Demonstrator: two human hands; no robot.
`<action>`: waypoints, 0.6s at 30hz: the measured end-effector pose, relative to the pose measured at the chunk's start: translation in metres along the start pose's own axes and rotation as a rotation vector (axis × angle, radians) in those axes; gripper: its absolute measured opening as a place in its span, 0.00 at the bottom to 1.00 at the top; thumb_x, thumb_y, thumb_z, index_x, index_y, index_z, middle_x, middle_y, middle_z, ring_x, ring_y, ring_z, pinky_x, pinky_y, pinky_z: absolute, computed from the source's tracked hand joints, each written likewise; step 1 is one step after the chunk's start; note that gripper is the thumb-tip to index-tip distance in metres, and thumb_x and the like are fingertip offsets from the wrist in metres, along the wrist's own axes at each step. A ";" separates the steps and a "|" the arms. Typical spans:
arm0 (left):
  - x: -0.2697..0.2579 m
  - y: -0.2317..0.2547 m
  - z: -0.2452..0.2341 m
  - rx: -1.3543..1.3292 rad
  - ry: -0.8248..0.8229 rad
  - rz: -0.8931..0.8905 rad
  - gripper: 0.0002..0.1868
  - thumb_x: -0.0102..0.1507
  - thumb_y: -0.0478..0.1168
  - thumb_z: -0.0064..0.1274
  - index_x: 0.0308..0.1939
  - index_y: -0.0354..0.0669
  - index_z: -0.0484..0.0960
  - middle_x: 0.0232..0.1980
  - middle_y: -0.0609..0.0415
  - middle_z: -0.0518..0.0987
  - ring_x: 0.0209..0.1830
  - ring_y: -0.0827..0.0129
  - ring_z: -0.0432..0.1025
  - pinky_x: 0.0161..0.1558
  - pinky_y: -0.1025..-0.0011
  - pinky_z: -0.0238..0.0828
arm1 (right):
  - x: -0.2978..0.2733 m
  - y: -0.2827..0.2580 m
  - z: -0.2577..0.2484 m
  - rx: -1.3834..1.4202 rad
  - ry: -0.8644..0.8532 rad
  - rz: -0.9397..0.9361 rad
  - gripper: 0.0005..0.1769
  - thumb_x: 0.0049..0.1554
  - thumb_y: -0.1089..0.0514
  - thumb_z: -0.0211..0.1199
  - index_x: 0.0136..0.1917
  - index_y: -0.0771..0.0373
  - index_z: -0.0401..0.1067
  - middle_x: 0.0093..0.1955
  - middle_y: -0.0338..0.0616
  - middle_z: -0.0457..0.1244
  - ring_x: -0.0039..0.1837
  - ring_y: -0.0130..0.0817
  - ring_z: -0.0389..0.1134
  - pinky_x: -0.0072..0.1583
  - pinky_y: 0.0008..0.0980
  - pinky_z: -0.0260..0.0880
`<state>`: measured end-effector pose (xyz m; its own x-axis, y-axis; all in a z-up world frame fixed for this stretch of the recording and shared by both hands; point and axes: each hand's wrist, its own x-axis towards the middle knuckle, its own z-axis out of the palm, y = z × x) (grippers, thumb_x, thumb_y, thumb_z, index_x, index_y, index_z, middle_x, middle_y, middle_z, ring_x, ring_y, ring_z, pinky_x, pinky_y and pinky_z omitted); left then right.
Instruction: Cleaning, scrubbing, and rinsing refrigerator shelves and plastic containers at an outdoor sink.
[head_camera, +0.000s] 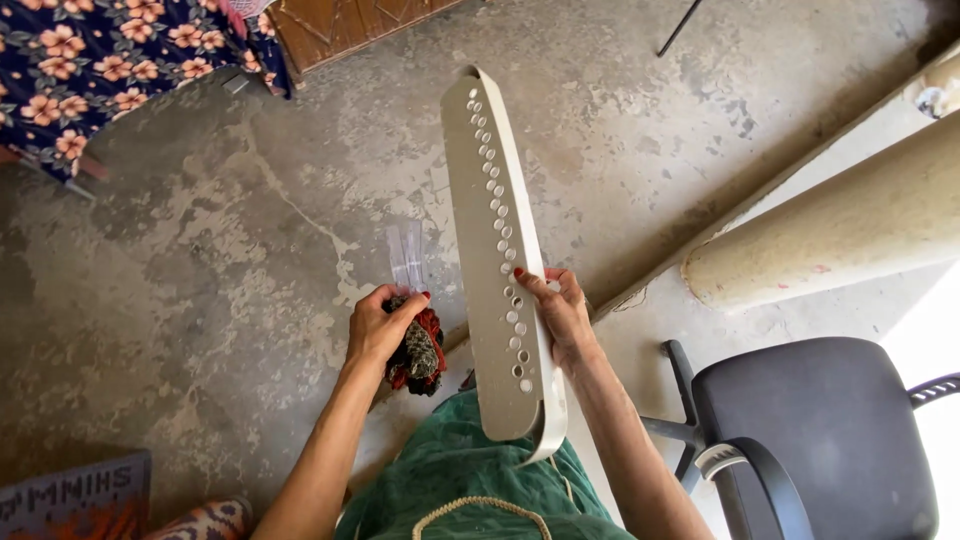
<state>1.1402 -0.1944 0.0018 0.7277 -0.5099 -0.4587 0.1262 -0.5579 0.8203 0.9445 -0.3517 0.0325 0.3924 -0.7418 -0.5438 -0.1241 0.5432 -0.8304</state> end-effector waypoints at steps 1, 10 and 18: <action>0.008 0.005 0.005 0.003 -0.007 0.005 0.19 0.53 0.51 0.66 0.40 0.42 0.87 0.35 0.53 0.86 0.32 0.69 0.79 0.36 0.71 0.75 | 0.009 -0.004 -0.004 0.005 0.007 -0.004 0.31 0.49 0.48 0.73 0.57 0.64 0.63 0.43 0.56 0.70 0.37 0.37 0.72 0.37 0.36 0.77; 0.147 0.069 0.122 0.117 -0.095 0.151 0.19 0.53 0.53 0.66 0.38 0.43 0.88 0.34 0.54 0.86 0.33 0.69 0.78 0.38 0.69 0.74 | 0.152 -0.040 -0.070 0.141 0.072 -0.103 0.32 0.48 0.49 0.74 0.57 0.61 0.60 0.43 0.55 0.69 0.38 0.38 0.72 0.37 0.39 0.76; 0.235 0.127 0.272 0.167 -0.257 0.233 0.20 0.52 0.55 0.65 0.40 0.45 0.87 0.34 0.55 0.86 0.31 0.71 0.78 0.35 0.70 0.74 | 0.263 -0.071 -0.156 0.172 0.193 -0.137 0.33 0.47 0.49 0.75 0.58 0.61 0.61 0.43 0.54 0.69 0.38 0.37 0.72 0.38 0.37 0.76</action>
<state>1.1432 -0.5630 -0.0950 0.5287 -0.7710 -0.3549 -0.1491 -0.4960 0.8554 0.9143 -0.6465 -0.0709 0.2124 -0.8649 -0.4548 0.0813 0.4795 -0.8738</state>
